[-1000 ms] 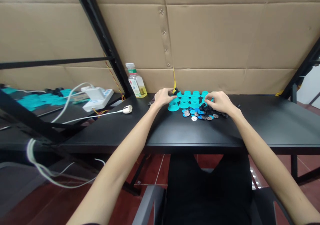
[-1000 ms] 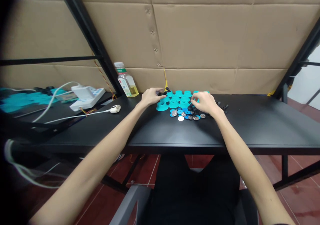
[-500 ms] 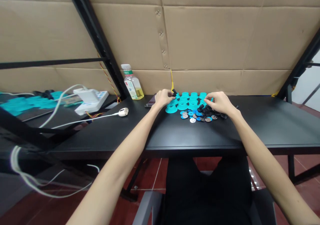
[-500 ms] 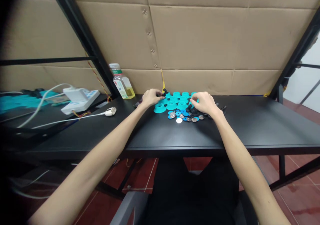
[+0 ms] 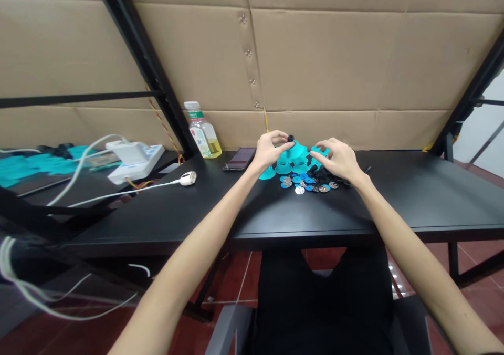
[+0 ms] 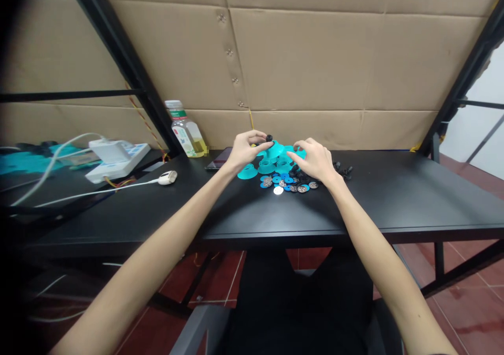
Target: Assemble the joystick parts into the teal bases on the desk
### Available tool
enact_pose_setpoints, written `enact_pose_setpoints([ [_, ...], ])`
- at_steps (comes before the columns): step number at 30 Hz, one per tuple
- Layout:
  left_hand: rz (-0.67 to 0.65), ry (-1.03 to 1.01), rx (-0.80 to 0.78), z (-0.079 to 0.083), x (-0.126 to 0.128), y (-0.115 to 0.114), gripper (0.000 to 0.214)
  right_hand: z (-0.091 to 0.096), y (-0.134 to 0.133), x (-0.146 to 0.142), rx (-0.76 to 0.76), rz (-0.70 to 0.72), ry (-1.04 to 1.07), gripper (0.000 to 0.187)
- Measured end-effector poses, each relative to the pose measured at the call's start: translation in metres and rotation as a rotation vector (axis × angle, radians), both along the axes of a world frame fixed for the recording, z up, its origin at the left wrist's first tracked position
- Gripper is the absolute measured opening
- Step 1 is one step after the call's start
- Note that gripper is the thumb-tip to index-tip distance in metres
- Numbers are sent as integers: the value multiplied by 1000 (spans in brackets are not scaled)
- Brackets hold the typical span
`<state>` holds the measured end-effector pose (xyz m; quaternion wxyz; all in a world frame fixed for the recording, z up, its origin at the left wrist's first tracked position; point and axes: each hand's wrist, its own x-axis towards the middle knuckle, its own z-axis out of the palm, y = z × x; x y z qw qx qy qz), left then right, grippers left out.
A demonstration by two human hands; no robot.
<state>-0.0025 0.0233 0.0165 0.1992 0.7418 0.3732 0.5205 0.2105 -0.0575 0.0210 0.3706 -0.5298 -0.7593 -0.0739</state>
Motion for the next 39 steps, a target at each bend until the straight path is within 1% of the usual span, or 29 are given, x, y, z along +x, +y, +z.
enact_pose_setpoints([
  [4, -100, -96, -106, -2, 27, -20, 36, -1, -1, -2, 7, 22, -9, 46],
  [6, -149, -109, -126, -4, 36, -26, 36, -2, -1, -1, -5, 43, -50, 48],
  [8, -161, -111, -142, -7, 41, -29, 36, -3, 0, -1, -27, 43, -87, 47],
  [11, -146, -100, -142, -11, 43, -29, 35, -3, 2, -1, -57, 13, -108, 42],
  [15, -144, -105, -114, -14, 43, -28, 31, -2, 1, -1, -33, 21, -116, 42],
  [17, -211, -121, -157, -13, 41, -30, 34, -1, 0, -2, -16, 30, -115, 42],
  [20, -358, -121, -240, -10, 38, -36, 42, -2, 0, -2, 7, 25, -115, 42],
  [22, -395, -93, -264, -9, 36, -38, 49, -3, 0, -2, 18, 14, -122, 42],
  [25, -375, -67, -239, -11, 35, -36, 52, -2, -1, 0, 16, 17, -151, 47],
  [27, -345, -52, -177, -14, 35, -33, 50, 0, -3, 3, 13, 38, -152, 54],
  [28, -315, -38, -134, -16, 36, -31, 49, 1, -3, 4, 17, 45, -133, 54],
  [32, -129, 95, 56, -19, 36, -32, 53, 6, -5, 4, 55, -2, 9, 41],
  [36, 9, 273, 220, -18, 41, -41, 50, 4, -4, 0, 44, -40, 30, 39],
  [39, 77, 313, 306, -17, 45, -46, 48, 2, -2, -2, 56, -18, 64, 39],
])
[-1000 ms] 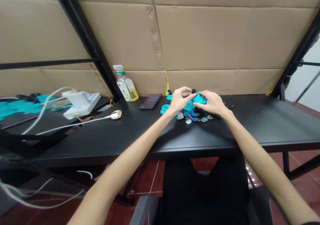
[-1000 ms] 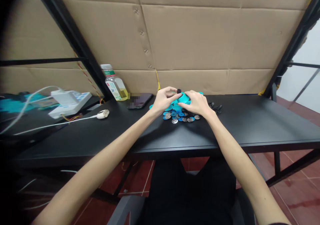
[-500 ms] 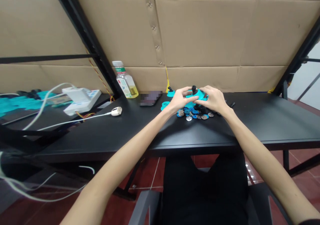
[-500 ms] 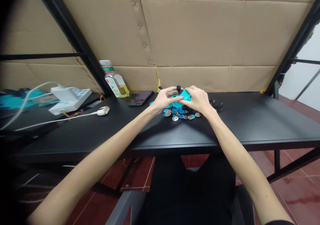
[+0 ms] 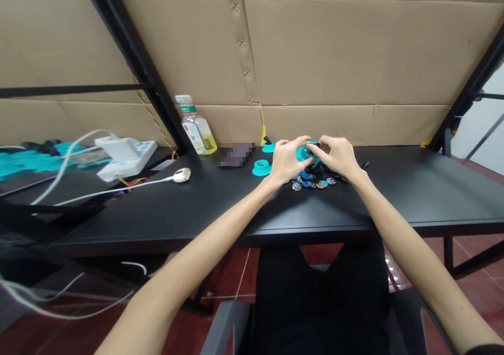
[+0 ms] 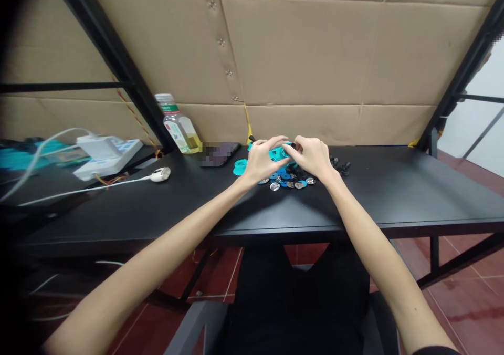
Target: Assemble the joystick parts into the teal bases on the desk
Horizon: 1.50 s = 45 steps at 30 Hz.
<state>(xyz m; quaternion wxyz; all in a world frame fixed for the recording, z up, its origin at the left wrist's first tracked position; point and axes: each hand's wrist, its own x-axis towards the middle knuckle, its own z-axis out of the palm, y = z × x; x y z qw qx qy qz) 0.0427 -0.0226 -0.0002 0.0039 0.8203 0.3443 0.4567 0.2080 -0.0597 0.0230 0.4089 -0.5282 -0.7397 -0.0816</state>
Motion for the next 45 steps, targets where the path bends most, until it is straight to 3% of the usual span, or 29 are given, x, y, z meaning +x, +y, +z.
enact_pose_setpoints([
  [6, 27, -12, 22, 1, 0, 1, 51, 0, 4, 1, -59, 100, 151, 43],
  [12, -191, -81, -196, 3, -8, 5, 41, 2, 3, 0, -123, 217, 150, 44],
  [20, -330, 28, -226, 9, -24, 15, 44, 3, -1, 1, -248, 358, 93, 29],
  [28, -156, 156, 1, 3, -19, 17, 43, -2, 6, 7, -171, 382, 30, 14],
  [41, -31, 152, -20, -9, -14, 17, 35, -11, 6, 0, 10, 274, -149, 32],
  [45, -43, 110, -62, -8, -16, 16, 36, -12, 3, -4, -3, 263, -86, 24],
])
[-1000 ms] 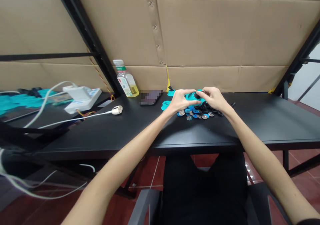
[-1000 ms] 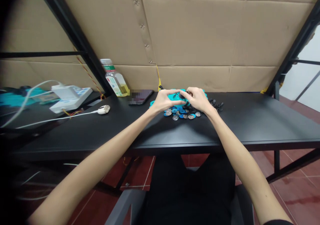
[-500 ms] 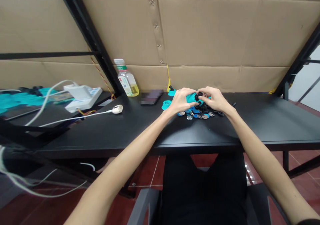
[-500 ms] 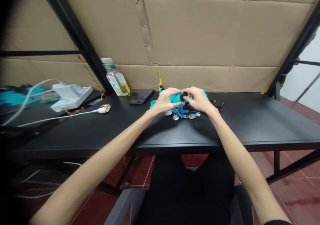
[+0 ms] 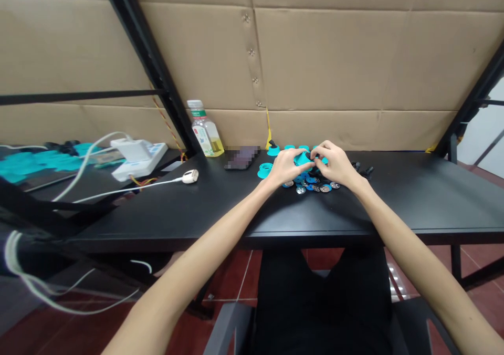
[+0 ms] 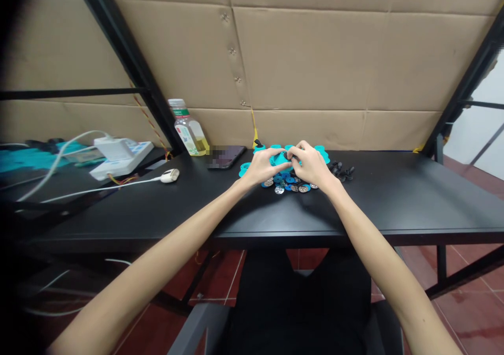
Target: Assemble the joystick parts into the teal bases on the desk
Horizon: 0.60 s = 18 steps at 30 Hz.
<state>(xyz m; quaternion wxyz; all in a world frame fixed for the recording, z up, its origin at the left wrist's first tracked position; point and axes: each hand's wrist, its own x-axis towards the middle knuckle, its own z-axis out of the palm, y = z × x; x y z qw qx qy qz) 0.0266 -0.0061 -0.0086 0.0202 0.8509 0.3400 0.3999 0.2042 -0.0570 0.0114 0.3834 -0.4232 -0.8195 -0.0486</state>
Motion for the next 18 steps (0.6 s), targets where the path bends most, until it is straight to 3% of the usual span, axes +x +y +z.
enact_pose_setpoints([
  [6, -5, -37, -34, -1, 0, -3, 41, 5, -3, -3, -83, 33, 179, 11],
  [12, -16, -42, 0, -2, 3, -5, 51, 10, -4, 1, -272, -57, 295, 26],
  [18, -35, -9, -17, -2, 2, -1, 47, 9, -1, 7, -428, 31, 363, 29],
])
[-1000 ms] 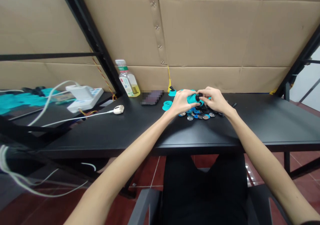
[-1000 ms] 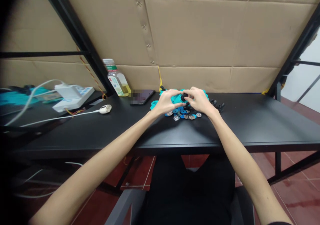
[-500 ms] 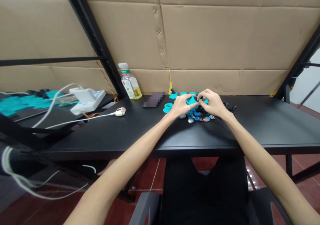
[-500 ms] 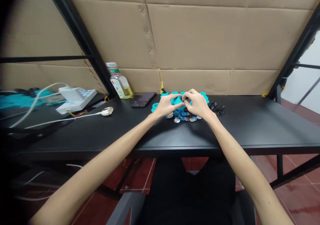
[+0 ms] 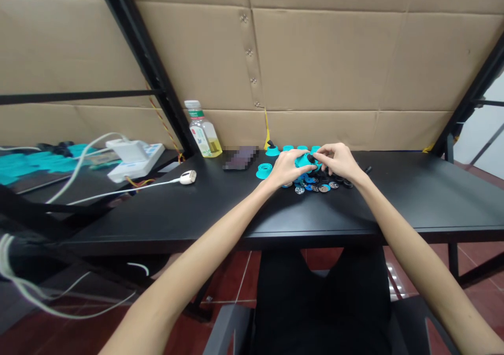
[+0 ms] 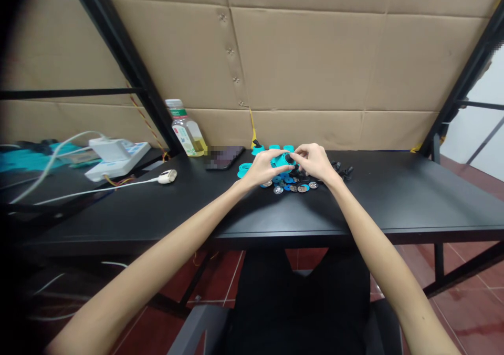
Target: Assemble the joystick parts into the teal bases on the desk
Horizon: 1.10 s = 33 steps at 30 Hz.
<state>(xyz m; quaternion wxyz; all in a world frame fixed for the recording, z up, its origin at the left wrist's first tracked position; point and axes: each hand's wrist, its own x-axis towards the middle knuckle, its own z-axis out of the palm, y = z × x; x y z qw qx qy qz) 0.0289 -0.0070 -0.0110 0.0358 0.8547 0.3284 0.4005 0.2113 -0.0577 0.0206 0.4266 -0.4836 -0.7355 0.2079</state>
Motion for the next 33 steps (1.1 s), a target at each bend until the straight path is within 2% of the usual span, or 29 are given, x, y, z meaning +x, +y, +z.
enact_pose_setpoints([
  [9, -7, -11, -125, 0, 1, -2, 49, -2, 8, 12, 10, 101, -81, 21],
  [14, -50, -32, -190, 1, 1, -5, 48, 1, 5, 15, 84, 130, -94, 18],
  [16, -49, -44, -146, 1, 1, -4, 50, 3, 3, 11, 143, 88, -109, 18],
  [18, -49, -20, -73, 1, 1, -3, 51, 2, 2, 5, 202, -43, -129, 19],
  [20, -39, 36, -4, 0, 0, -2, 49, -2, 2, -2, 212, -194, -185, 28],
  [22, -18, 88, 34, 0, 1, -2, 45, -5, 4, -7, 185, -244, -247, 33],
  [27, 19, 122, 44, 1, 2, -5, 42, -6, 4, -8, 213, -98, -191, 14],
  [33, 18, 117, 45, 3, 3, -5, 44, -8, 5, -7, 394, -44, -342, 14],
])
